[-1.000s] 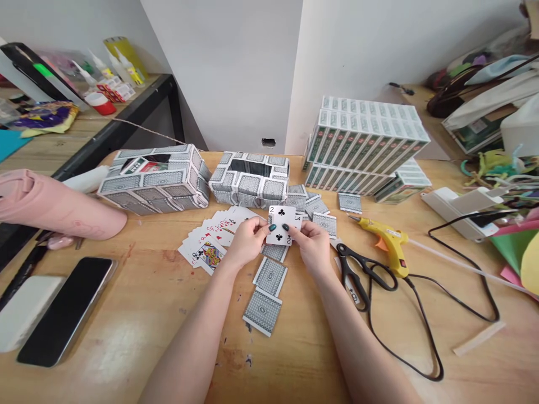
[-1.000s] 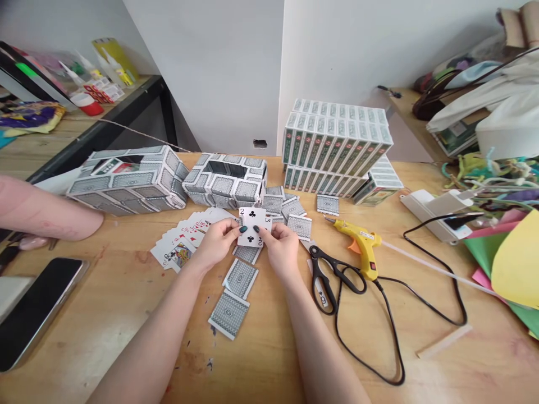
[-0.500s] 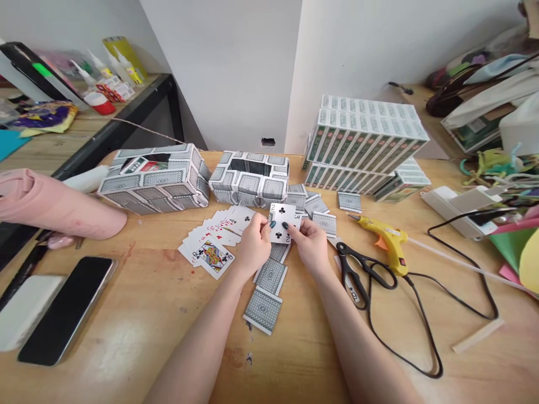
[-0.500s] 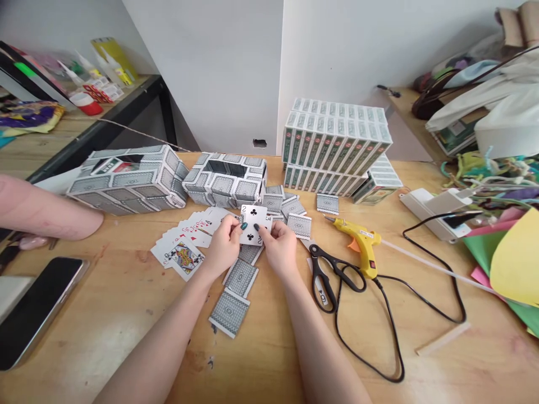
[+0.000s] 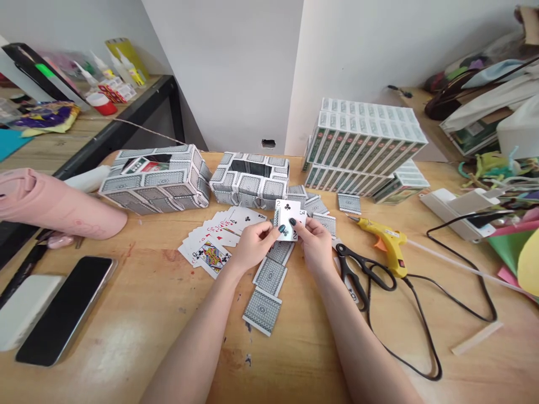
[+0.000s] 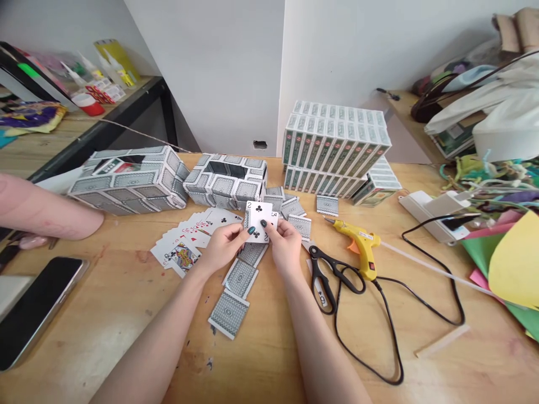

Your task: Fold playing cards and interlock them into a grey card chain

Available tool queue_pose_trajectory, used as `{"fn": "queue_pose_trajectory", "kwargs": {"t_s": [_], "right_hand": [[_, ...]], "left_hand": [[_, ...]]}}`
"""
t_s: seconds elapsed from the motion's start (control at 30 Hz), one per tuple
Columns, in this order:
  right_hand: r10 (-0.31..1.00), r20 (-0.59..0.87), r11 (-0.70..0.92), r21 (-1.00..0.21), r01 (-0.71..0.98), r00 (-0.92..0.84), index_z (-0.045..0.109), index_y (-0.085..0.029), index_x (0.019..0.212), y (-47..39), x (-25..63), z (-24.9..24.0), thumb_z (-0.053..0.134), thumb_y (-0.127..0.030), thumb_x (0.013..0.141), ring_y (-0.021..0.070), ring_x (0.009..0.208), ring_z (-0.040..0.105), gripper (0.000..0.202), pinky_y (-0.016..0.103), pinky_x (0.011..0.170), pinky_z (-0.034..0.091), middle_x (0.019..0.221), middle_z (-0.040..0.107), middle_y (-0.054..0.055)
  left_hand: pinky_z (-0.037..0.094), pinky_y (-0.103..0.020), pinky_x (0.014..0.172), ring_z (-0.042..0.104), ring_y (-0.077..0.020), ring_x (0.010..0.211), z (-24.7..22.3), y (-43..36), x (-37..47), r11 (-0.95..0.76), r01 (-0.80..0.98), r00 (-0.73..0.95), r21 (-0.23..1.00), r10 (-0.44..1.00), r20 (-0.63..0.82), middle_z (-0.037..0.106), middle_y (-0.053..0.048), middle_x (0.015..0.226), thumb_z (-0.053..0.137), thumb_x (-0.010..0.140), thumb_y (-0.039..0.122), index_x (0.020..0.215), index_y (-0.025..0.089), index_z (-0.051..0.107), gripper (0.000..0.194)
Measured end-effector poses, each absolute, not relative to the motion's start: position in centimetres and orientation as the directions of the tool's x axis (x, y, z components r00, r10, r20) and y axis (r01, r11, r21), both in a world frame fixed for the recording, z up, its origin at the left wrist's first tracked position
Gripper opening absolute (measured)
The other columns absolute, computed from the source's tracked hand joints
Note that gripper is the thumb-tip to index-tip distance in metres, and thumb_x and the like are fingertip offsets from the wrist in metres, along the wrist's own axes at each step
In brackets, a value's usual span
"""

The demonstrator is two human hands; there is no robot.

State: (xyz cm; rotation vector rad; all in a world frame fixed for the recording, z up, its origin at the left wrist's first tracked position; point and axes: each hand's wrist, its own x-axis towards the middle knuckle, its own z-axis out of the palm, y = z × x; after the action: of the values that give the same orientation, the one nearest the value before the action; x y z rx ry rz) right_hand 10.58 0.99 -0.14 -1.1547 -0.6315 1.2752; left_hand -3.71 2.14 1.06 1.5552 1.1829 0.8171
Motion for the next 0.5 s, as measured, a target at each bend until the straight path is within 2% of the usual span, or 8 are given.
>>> {"fn": "queue_pose_trajectory", "kwargs": {"t_s": [0.2, 0.4, 0.5], "right_hand": [[0.949, -0.217, -0.103, -0.899, -0.426, 0.228, 0.067, -0.018, 0.079, 0.84, 10.58, -0.11, 0.075, -0.032, 0.062, 0.0156, 0.065, 0.062, 0.023, 0.03, 0.066, 0.049, 0.073, 0.07, 0.002], [0.971, -0.203, -0.127, -0.888, -0.442, 0.13, 0.067, -0.018, 0.076, 0.71, 10.6, 0.28, 0.075, -0.032, 0.063, 0.0132, 0.062, 0.059, 0.021, 0.027, 0.062, 0.048, 0.07, 0.068, 0.0], [0.975, -0.197, -0.143, -0.907, -0.396, 0.1, 0.067, -0.018, 0.075, 0.62, 10.58, 0.44, 0.076, -0.035, 0.062, 0.0145, 0.063, 0.059, 0.023, 0.028, 0.062, 0.048, 0.072, 0.068, 0.001]], "left_hand": [[0.029, -0.024, 0.051, 0.037, -0.0099, 0.052, 1.17, 2.15, -3.77, -0.033, 0.268, 0.316, 0.963, 0.947, -0.055, 0.04, 0.003, 0.051, 0.051, 0.082, 0.043, 0.051, 0.017, 0.041, 0.041], [0.031, -0.024, 0.049, 0.04, -0.0105, 0.051, 1.55, 2.14, -4.35, 0.069, 0.076, 0.359, 0.995, 0.929, -0.091, 0.041, 0.002, 0.052, 0.054, 0.079, 0.045, 0.055, 0.017, 0.045, 0.038], [0.036, -0.024, 0.051, 0.044, -0.0111, 0.054, 1.65, 2.27, -4.46, 0.103, -0.01, 0.307, 0.995, 0.947, -0.095, 0.045, 0.002, 0.057, 0.054, 0.079, 0.046, 0.062, 0.017, 0.05, 0.034]]}}
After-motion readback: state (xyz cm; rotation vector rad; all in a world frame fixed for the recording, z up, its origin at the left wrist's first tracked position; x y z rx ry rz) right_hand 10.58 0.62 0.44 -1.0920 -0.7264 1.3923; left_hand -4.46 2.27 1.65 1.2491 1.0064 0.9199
